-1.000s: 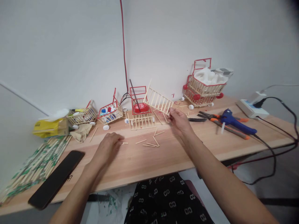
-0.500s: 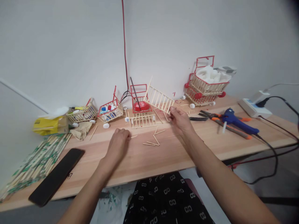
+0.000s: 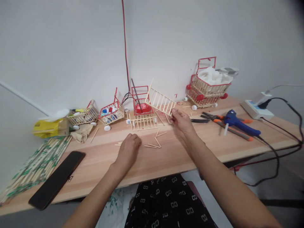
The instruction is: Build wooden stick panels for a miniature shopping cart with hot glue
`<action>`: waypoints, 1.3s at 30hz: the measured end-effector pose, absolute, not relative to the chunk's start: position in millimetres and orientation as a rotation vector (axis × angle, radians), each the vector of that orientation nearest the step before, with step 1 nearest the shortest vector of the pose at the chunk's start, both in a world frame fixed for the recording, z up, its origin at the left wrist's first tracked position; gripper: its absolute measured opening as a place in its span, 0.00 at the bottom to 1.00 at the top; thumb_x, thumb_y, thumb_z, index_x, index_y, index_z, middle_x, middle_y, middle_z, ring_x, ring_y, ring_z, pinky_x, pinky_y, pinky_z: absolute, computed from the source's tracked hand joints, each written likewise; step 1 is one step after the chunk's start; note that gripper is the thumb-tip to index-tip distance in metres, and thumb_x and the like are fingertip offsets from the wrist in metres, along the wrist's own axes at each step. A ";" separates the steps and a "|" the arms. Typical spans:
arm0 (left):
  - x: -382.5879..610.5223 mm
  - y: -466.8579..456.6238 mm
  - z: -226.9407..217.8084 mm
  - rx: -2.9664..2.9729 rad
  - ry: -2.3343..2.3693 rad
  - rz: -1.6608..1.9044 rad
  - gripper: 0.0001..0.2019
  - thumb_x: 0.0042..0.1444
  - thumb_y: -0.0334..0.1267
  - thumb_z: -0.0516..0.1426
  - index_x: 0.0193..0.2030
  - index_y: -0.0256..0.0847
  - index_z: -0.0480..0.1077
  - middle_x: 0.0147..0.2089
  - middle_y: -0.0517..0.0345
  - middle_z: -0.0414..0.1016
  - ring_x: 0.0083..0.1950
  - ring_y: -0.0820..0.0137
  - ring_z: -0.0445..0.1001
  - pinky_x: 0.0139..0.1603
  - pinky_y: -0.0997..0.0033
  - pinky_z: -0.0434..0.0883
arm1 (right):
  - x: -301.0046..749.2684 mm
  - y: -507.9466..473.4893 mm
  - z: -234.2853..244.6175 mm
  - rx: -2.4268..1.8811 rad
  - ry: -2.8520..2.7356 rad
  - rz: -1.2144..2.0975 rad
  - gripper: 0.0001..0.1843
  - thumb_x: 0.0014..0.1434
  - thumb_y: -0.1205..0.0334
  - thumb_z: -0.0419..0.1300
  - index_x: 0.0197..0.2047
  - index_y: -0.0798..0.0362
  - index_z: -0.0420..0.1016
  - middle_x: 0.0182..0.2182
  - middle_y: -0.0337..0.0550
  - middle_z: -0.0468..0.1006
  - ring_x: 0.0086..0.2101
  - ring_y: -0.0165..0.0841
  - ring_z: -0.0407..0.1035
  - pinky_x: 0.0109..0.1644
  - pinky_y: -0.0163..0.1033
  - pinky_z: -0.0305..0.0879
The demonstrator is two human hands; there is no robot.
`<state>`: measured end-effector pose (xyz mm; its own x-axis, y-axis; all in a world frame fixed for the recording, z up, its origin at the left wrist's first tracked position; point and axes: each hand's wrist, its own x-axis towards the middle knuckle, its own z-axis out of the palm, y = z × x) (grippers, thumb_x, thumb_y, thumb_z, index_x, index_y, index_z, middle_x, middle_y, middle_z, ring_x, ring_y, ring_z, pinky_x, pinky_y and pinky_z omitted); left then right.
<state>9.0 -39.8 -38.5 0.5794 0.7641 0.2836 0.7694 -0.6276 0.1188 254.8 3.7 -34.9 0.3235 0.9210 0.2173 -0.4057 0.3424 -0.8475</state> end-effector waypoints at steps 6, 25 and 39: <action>11.2 -34.3 -34.9 -2.772 -1.444 -0.413 0.09 0.53 0.22 0.51 0.28 0.38 0.68 0.31 0.54 0.70 0.36 0.66 0.67 0.38 0.68 0.62 | 253.6 1.7 -32.4 -0.761 -0.792 0.999 0.21 0.37 0.46 0.72 0.24 0.52 0.70 0.19 0.31 0.64 0.21 0.23 0.57 0.21 0.30 0.53; 18.3 -31.6 -32.0 -2.688 -1.405 -0.139 0.10 0.54 0.20 0.49 0.34 0.35 0.68 0.35 0.49 0.71 0.38 0.62 0.68 0.41 0.65 0.64 | 254.6 1.5 -33.5 -0.794 -0.839 0.982 0.21 0.40 0.45 0.70 0.24 0.51 0.69 0.19 0.32 0.64 0.21 0.24 0.57 0.22 0.31 0.53; 28.2 -50.2 -35.7 -2.503 -1.477 -0.107 0.09 0.60 0.25 0.47 0.36 0.34 0.68 0.36 0.48 0.71 0.40 0.60 0.67 0.43 0.61 0.65 | 253.2 0.4 -34.4 -0.733 -0.841 0.999 0.19 0.43 0.47 0.69 0.22 0.52 0.68 0.19 0.32 0.64 0.21 0.24 0.55 0.23 0.32 0.52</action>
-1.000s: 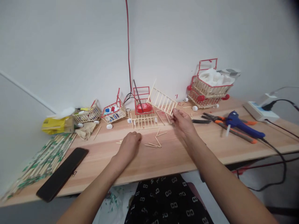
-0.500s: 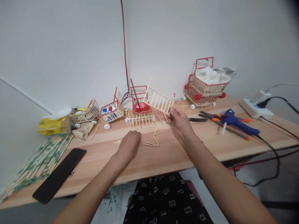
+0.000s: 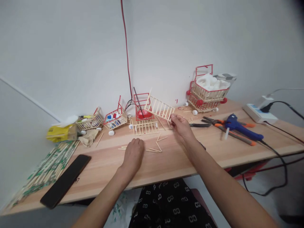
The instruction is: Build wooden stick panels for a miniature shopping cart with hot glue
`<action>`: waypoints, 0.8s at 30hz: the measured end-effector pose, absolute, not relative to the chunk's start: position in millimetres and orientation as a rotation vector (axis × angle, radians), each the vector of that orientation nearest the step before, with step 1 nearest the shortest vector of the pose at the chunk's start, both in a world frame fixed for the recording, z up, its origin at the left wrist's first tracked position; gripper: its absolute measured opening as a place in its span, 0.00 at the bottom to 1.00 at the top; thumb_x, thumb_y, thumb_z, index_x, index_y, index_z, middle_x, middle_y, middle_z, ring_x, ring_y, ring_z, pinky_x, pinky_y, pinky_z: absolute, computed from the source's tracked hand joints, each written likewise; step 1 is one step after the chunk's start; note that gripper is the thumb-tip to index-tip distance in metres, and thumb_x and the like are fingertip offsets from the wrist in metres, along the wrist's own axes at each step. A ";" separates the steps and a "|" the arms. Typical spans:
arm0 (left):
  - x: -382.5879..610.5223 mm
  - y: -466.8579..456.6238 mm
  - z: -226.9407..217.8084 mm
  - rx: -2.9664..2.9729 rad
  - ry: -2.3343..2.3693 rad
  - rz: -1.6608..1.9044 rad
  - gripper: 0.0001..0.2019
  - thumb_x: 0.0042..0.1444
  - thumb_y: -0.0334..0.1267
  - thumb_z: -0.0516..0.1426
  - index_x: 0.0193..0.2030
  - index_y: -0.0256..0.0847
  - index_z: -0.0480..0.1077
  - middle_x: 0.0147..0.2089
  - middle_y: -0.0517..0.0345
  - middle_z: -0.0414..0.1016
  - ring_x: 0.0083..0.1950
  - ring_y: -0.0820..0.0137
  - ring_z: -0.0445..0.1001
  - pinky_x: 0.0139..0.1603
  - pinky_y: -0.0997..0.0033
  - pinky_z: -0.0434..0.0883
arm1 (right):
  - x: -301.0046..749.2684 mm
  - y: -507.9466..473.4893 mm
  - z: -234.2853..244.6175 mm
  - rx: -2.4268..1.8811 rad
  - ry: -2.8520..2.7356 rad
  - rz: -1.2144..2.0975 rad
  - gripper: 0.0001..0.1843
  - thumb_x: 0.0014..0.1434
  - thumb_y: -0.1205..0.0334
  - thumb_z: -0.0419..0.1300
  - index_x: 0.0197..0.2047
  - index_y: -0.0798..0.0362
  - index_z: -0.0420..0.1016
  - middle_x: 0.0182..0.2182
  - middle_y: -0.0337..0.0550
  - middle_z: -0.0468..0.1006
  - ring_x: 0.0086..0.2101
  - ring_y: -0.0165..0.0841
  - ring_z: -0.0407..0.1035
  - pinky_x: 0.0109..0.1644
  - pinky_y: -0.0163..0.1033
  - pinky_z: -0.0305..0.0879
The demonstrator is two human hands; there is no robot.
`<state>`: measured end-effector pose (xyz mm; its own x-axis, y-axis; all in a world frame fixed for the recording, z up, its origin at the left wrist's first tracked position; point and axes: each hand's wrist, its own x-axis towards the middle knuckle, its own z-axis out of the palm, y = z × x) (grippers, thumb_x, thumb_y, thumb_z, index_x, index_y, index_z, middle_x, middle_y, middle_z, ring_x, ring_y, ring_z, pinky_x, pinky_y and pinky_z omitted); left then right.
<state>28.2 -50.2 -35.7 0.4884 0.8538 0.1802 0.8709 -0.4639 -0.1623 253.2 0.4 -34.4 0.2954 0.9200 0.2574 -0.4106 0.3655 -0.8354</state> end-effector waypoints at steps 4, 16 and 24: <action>25.7 -45.7 -38.4 -2.519 -1.473 -0.141 0.10 0.61 0.25 0.47 0.35 0.35 0.68 0.35 0.49 0.71 0.40 0.61 0.67 0.44 0.62 0.64 | 253.9 1.3 -35.4 -0.734 -0.839 0.998 0.20 0.43 0.46 0.70 0.23 0.52 0.69 0.19 0.32 0.64 0.21 0.25 0.55 0.23 0.32 0.52; 15.4 -61.3 -37.2 -2.783 -1.416 -0.620 0.07 0.60 0.27 0.51 0.43 0.38 0.68 0.41 0.53 0.73 0.44 0.64 0.67 0.46 0.64 0.66 | 255.6 2.5 -36.1 -0.756 -0.853 0.999 0.21 0.42 0.44 0.69 0.24 0.51 0.69 0.20 0.32 0.65 0.21 0.25 0.56 0.24 0.32 0.53; 47.9 -50.8 -32.2 -2.844 -1.302 -0.321 0.05 0.59 0.27 0.52 0.36 0.37 0.68 0.39 0.53 0.69 0.41 0.64 0.65 0.43 0.65 0.65 | 256.8 3.7 -38.2 -0.742 -0.866 0.997 0.21 0.43 0.44 0.69 0.24 0.52 0.69 0.20 0.32 0.64 0.21 0.23 0.55 0.24 0.31 0.52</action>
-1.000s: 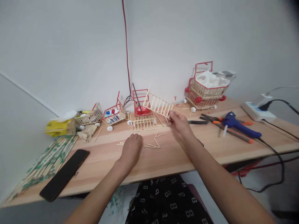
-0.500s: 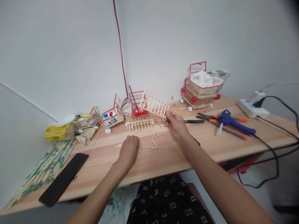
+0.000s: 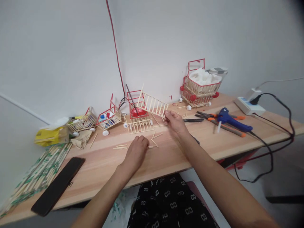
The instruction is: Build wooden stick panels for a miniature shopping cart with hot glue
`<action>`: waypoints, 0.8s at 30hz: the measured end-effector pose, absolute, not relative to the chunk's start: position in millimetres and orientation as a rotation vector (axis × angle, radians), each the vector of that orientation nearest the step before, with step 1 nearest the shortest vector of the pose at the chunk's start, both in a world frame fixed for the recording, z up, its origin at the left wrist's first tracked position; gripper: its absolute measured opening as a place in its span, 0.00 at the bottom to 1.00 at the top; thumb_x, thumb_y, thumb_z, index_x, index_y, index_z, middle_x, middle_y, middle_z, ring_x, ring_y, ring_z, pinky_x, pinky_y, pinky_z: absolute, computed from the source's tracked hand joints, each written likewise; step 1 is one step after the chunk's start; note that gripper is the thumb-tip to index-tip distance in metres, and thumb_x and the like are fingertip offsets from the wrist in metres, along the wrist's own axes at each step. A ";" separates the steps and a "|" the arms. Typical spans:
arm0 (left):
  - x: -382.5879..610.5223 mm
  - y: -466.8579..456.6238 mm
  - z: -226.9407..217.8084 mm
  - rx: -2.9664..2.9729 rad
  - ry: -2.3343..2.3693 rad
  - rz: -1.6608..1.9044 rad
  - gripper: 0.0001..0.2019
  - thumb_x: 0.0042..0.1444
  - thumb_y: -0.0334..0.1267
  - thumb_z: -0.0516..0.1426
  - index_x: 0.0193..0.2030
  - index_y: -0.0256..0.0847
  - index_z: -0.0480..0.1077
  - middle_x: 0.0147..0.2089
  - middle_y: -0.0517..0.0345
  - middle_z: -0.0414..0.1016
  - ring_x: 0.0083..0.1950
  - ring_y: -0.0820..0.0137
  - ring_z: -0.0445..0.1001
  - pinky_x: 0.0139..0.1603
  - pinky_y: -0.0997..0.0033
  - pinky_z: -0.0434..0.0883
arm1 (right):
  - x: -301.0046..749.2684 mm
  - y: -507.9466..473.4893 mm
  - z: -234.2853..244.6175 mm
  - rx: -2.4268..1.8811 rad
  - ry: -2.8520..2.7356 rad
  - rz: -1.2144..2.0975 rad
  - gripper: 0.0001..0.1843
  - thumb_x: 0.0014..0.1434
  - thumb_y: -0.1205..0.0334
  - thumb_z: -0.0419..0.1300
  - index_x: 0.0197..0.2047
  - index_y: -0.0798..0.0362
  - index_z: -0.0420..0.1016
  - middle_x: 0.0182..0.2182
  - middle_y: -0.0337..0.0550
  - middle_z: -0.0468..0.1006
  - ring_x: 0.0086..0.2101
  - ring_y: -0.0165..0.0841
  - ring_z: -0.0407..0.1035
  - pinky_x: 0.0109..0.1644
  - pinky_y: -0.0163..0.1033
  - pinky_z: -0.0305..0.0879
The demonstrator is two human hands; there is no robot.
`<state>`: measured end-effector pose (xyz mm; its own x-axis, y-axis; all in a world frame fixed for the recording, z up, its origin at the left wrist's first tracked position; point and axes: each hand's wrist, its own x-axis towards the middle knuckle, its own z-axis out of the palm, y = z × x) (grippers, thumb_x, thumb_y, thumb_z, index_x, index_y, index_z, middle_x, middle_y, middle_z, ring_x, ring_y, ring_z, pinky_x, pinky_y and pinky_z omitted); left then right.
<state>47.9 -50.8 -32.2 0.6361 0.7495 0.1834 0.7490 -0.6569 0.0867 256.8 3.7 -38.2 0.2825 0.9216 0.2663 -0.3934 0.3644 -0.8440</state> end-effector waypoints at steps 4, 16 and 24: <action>36.9 -46.4 -27.7 2.927 1.373 0.210 0.06 0.59 0.26 0.50 0.35 0.37 0.67 0.38 0.51 0.69 0.40 0.63 0.64 0.43 0.63 0.64 | 257.0 4.4 -38.3 -0.737 -0.857 0.999 0.21 0.43 0.44 0.69 0.24 0.52 0.69 0.20 0.32 0.65 0.22 0.23 0.56 0.24 0.31 0.53; -20.0 -24.8 -33.1 2.873 1.720 0.376 0.08 0.59 0.28 0.50 0.35 0.38 0.69 0.37 0.49 0.72 0.41 0.59 0.65 0.43 0.61 0.64 | 256.9 3.8 -37.1 -0.755 -0.868 0.997 0.21 0.43 0.43 0.68 0.25 0.51 0.69 0.21 0.33 0.64 0.22 0.25 0.56 0.24 0.31 0.54; -37.4 -46.7 -27.2 2.788 1.623 0.714 0.14 0.56 0.24 0.51 0.48 0.36 0.70 0.45 0.48 0.73 0.47 0.60 0.67 0.50 0.60 0.65 | 256.9 4.3 -38.5 -0.762 -0.874 1.003 0.22 0.42 0.42 0.68 0.25 0.51 0.69 0.20 0.32 0.65 0.22 0.24 0.56 0.24 0.31 0.54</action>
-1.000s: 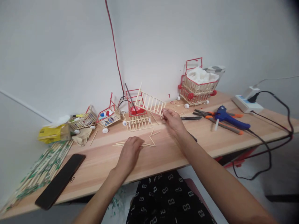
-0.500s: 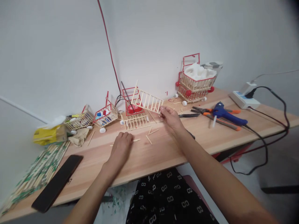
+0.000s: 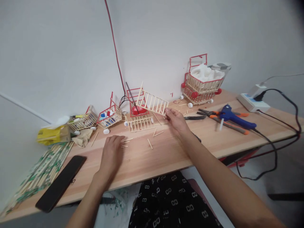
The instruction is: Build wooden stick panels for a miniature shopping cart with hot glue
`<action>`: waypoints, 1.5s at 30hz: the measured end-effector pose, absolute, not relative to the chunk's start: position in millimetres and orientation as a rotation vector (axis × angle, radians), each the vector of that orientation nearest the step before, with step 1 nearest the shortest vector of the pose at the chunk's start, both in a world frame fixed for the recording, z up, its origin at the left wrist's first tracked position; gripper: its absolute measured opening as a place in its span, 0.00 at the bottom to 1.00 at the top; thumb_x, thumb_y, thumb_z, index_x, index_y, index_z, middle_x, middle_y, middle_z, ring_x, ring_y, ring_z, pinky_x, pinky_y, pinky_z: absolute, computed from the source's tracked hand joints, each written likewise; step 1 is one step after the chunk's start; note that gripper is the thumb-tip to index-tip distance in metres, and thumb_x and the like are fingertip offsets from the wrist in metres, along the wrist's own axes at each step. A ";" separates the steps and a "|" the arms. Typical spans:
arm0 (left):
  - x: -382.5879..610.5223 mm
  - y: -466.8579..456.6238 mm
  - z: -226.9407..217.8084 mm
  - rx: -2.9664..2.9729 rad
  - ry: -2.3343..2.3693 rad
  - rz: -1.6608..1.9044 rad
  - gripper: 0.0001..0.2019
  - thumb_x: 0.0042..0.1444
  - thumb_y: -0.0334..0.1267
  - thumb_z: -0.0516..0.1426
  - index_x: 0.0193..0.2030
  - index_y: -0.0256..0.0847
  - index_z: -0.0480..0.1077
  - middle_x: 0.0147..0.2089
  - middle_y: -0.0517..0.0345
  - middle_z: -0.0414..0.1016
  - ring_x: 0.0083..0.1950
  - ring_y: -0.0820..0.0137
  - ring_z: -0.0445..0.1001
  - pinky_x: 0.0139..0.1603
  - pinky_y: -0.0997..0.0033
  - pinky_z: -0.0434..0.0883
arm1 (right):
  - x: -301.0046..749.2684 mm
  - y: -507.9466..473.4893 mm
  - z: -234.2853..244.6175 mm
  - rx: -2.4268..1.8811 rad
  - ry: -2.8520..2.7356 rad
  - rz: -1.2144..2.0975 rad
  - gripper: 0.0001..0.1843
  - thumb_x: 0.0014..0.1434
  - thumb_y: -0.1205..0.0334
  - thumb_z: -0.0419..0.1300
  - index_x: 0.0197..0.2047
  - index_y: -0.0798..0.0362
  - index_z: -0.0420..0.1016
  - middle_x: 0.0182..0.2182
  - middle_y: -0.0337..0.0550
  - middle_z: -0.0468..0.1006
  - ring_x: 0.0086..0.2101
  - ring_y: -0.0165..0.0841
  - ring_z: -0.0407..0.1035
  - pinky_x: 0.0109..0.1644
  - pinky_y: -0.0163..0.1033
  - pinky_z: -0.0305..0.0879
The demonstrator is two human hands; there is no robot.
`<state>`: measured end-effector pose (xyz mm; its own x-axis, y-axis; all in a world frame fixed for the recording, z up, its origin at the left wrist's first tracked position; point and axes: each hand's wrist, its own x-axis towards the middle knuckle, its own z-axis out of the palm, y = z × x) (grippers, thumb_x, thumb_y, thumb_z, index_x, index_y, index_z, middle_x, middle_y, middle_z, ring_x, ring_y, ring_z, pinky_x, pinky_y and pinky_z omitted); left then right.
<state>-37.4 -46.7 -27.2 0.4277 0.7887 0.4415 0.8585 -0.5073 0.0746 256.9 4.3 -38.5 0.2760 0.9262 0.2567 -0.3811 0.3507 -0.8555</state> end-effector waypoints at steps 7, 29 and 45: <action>-36.5 -57.0 -29.7 -2.586 -1.402 -0.671 0.17 0.59 0.33 0.54 0.56 0.41 0.66 0.55 0.46 0.68 0.56 0.58 0.64 0.57 0.54 0.64 | 254.7 1.8 -35.5 -0.744 -0.851 0.998 0.21 0.42 0.44 0.69 0.24 0.51 0.69 0.20 0.32 0.64 0.21 0.24 0.56 0.23 0.32 0.52; -66.1 -12.2 -45.2 -2.583 -1.368 -0.625 0.11 0.63 0.34 0.51 0.44 0.38 0.74 0.42 0.50 0.73 0.46 0.64 0.69 0.48 0.64 0.68 | 253.5 0.8 -35.0 -0.704 -0.815 1.032 0.19 0.43 0.48 0.70 0.22 0.53 0.69 0.19 0.32 0.64 0.21 0.24 0.55 0.23 0.31 0.52; 100.9 -33.3 -26.8 -2.651 -1.465 -0.318 0.05 0.60 0.33 0.53 0.37 0.34 0.69 0.39 0.45 0.72 0.43 0.59 0.68 0.44 0.61 0.65 | 256.8 4.0 -35.7 -0.707 -0.822 0.991 0.21 0.42 0.44 0.69 0.23 0.52 0.68 0.19 0.32 0.64 0.21 0.24 0.55 0.23 0.31 0.52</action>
<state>100.9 -33.3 -26.8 0.5164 0.8256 0.2274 0.8456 -0.5336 0.0171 256.8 4.0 -35.7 0.3097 0.9133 0.2647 -0.4293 0.3827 -0.8181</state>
